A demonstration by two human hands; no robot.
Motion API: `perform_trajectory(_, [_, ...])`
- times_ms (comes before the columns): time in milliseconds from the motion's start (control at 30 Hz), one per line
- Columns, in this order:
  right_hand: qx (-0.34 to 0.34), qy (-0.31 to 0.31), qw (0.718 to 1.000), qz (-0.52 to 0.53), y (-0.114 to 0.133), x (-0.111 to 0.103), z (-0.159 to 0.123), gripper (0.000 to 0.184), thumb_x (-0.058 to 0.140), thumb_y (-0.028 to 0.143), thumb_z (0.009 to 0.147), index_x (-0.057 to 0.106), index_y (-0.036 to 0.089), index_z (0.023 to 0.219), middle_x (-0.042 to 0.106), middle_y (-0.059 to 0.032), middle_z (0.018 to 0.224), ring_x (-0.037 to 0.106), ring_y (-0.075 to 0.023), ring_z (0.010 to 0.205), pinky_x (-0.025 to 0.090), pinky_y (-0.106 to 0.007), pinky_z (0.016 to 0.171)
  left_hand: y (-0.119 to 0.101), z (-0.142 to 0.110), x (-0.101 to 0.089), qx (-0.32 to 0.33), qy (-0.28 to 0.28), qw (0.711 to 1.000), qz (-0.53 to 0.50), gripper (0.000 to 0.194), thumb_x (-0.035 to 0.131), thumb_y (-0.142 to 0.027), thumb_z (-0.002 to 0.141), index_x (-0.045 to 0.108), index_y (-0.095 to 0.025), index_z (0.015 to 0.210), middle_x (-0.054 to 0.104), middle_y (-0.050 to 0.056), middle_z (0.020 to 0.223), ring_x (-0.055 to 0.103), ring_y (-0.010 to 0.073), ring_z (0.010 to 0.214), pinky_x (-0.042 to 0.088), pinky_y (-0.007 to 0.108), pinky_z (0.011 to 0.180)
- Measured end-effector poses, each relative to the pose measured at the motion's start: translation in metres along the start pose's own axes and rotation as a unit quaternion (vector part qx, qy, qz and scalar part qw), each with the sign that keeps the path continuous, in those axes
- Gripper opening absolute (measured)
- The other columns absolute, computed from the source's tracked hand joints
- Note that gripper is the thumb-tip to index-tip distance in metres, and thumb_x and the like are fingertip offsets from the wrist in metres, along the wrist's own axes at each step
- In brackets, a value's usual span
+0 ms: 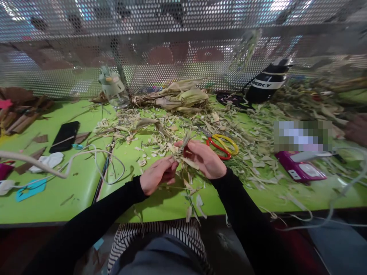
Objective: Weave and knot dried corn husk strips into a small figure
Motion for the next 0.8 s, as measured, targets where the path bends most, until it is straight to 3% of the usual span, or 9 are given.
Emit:
perform_trajectory(100, [0.014,0.037,0.999,0.016,-0.001,0.010,-0.003,0.022,0.068,0.035,0.074,0.069,0.019,0.089,0.065,-0.0020,0.081,0.059,-0.0132,0.074,0.046,-0.025,0.070,0.000,-0.002,0.005,-0.022,0.006,0.999,-0.037,0.022,0.043,-0.028,0.087,0.037,-0.018,0.068,0.024,-0.006,0.060,0.021,0.0053,0.046,0.027,0.016,0.043])
perform_trajectory(267, [0.004,0.042,0.999,0.021,-0.002,0.015,-0.004,0.023,0.074,0.038,0.069,0.065,0.021,0.081,0.063,0.0000,0.073,0.058,-0.0133,0.066,0.047,-0.027,0.065,0.006,-0.005,0.012,-0.067,0.030,0.997,-0.034,0.027,0.040,-0.033,0.088,0.038,-0.017,0.066,0.022,-0.007,0.059,0.018,0.0049,0.044,0.024,0.017,0.040])
perform_trajectory(433, [-0.044,-0.038,0.997,0.053,0.003,0.010,-0.006,0.021,0.072,0.037,0.072,0.066,0.022,0.085,0.063,0.0011,0.071,0.058,-0.0118,0.061,0.048,-0.025,0.059,-0.010,-0.005,0.004,0.034,0.009,0.996,0.087,0.028,0.037,-0.038,0.091,0.039,-0.018,0.070,0.027,-0.006,0.060,0.025,0.0066,0.048,0.031,0.020,0.048])
perform_trajectory(500, [-0.055,-0.076,0.993,0.071,0.004,0.007,-0.009,0.019,0.074,0.035,0.071,0.067,0.022,0.082,0.061,0.0017,0.069,0.056,-0.0103,0.057,0.047,-0.023,0.056,-0.021,-0.007,0.004,0.095,-0.001,0.972,0.214,0.027,0.032,-0.035,0.092,0.038,-0.019,0.071,0.033,-0.004,0.061,0.033,0.0089,0.053,0.033,0.023,0.054])
perform_trajectory(600, [-0.056,-0.110,0.991,0.059,0.003,0.001,-0.009,0.018,0.076,0.034,0.068,0.068,0.021,0.078,0.060,0.0016,0.068,0.052,-0.0089,0.055,0.045,-0.022,0.053,-0.036,-0.012,0.010,0.184,-0.018,0.889,0.420,0.021,0.032,-0.028,0.091,0.037,-0.020,0.072,0.040,-0.001,0.066,0.038,0.0122,0.061,0.034,0.027,0.062])
perform_trajectory(667, [-0.041,-0.101,0.993,0.043,0.000,-0.001,-0.007,0.020,0.077,0.034,0.067,0.068,0.020,0.077,0.060,0.0016,0.068,0.051,-0.0086,0.055,0.044,-0.021,0.052,-0.040,-0.013,0.012,0.213,-0.031,0.844,0.491,0.018,0.033,-0.025,0.090,0.037,-0.020,0.073,0.042,-0.001,0.068,0.039,0.0133,0.064,0.034,0.028,0.063])
perform_trajectory(733, [-0.009,-0.064,0.998,0.027,-0.005,0.000,-0.003,0.023,0.077,0.036,0.066,0.068,0.019,0.080,0.060,0.0015,0.067,0.052,-0.0089,0.055,0.044,-0.021,0.053,-0.040,-0.012,0.007,0.208,-0.053,0.835,0.507,0.018,0.031,-0.026,0.091,0.038,-0.020,0.075,0.043,-0.001,0.068,0.040,0.0137,0.063,0.033,0.028,0.062])
perform_trajectory(800, [0.012,-0.033,0.999,0.006,-0.008,0.000,0.000,0.029,0.075,0.041,0.068,0.067,0.019,0.085,0.062,0.0003,0.072,0.056,-0.0106,0.061,0.046,-0.023,0.058,-0.041,-0.010,-0.002,0.191,-0.085,0.844,0.493,0.021,0.028,-0.027,0.092,0.041,-0.020,0.078,0.044,-0.001,0.068,0.041,0.0138,0.062,0.033,0.027,0.061])
Point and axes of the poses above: each hand's wrist, its own z-axis towards the middle knuckle, its own x-axis out of the palm, y = z × x, the point moved 9 cm from there along z, towards the middle knuckle
